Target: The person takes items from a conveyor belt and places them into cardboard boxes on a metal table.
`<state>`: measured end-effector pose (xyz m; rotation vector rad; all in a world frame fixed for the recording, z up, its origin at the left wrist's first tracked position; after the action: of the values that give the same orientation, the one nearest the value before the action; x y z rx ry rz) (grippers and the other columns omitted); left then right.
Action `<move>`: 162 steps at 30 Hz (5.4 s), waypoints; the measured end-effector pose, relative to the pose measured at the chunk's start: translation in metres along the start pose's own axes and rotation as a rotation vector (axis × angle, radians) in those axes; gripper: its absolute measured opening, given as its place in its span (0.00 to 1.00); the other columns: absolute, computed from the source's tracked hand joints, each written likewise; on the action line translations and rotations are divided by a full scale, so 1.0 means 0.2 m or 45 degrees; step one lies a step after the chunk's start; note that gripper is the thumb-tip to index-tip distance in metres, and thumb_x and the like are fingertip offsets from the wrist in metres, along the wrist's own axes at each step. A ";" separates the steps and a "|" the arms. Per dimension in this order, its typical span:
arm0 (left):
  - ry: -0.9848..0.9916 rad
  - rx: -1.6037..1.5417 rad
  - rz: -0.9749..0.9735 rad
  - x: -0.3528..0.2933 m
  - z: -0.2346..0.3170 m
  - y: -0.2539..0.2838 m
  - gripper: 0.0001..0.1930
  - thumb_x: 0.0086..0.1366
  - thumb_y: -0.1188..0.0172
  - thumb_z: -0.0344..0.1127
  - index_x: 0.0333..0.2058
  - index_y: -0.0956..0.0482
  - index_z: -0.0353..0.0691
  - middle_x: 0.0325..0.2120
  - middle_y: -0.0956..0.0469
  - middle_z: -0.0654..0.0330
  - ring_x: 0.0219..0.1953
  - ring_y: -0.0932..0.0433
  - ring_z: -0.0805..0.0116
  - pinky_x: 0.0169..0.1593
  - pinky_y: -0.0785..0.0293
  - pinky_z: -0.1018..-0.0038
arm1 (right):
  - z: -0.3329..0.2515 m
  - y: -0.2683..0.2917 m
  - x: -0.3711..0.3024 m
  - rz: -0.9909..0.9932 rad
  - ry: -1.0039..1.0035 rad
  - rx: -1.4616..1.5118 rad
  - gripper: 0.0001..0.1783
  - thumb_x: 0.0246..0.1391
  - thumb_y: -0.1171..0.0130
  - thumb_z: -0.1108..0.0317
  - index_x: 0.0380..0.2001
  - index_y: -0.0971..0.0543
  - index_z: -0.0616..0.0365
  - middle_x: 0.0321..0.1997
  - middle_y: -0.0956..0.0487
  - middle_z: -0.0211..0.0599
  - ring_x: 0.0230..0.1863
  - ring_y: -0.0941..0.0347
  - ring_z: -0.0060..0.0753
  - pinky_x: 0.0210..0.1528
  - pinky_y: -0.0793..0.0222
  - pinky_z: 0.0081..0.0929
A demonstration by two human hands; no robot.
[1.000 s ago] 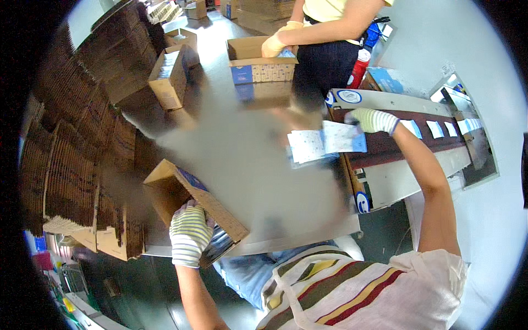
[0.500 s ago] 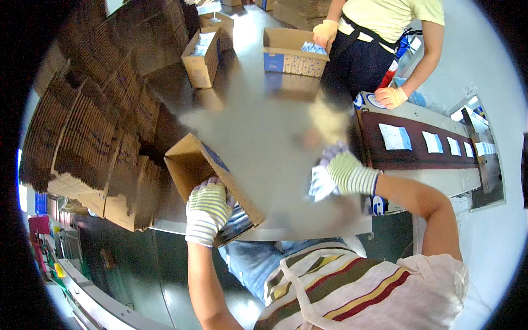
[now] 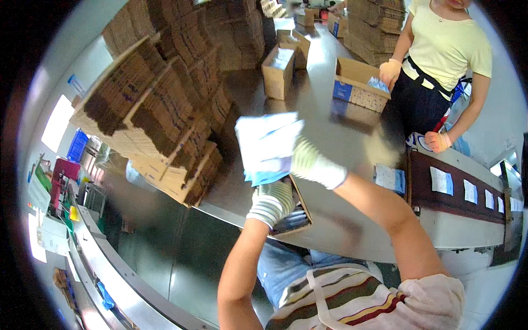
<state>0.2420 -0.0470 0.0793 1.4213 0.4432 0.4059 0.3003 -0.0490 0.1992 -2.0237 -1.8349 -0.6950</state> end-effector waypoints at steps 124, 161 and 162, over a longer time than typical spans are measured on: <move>0.777 0.668 0.301 0.47 -1.04 2.03 0.28 0.66 0.59 0.55 0.62 0.44 0.56 0.59 0.39 0.46 0.59 0.37 0.45 0.62 0.43 0.58 | 0.64 0.29 -0.89 0.015 -0.422 -1.413 0.23 0.52 0.45 0.53 0.45 0.26 0.58 0.54 0.30 0.42 0.58 0.38 0.43 0.62 0.45 0.44; 0.388 0.503 0.863 -0.18 -0.95 1.97 0.22 0.57 0.43 0.35 0.52 0.30 0.49 0.51 0.29 0.51 0.52 0.31 0.49 0.57 0.38 0.55 | -1.78 -0.24 -0.43 -0.357 1.066 0.258 0.19 0.54 0.44 0.66 0.48 0.28 0.63 0.48 0.25 0.43 0.52 0.30 0.37 0.57 0.38 0.34; 0.478 0.547 0.838 -0.24 -1.00 2.00 0.23 0.57 0.43 0.37 0.53 0.31 0.50 0.51 0.30 0.52 0.53 0.32 0.49 0.58 0.41 0.51 | -1.78 -0.25 -0.43 -0.373 1.075 0.276 0.19 0.54 0.44 0.66 0.48 0.28 0.63 0.48 0.25 0.43 0.52 0.30 0.37 0.57 0.38 0.34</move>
<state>0.0942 0.1415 0.4598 1.9083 0.3636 1.1771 0.1973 -0.3071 0.4438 -1.0605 -1.5757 -1.1456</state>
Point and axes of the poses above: each hand's wrist, its own x-axis towards the middle knuckle, its own y-axis out of the back of the hand, z = x × y, the point moved 9 cm from there along x, towards the middle knuckle
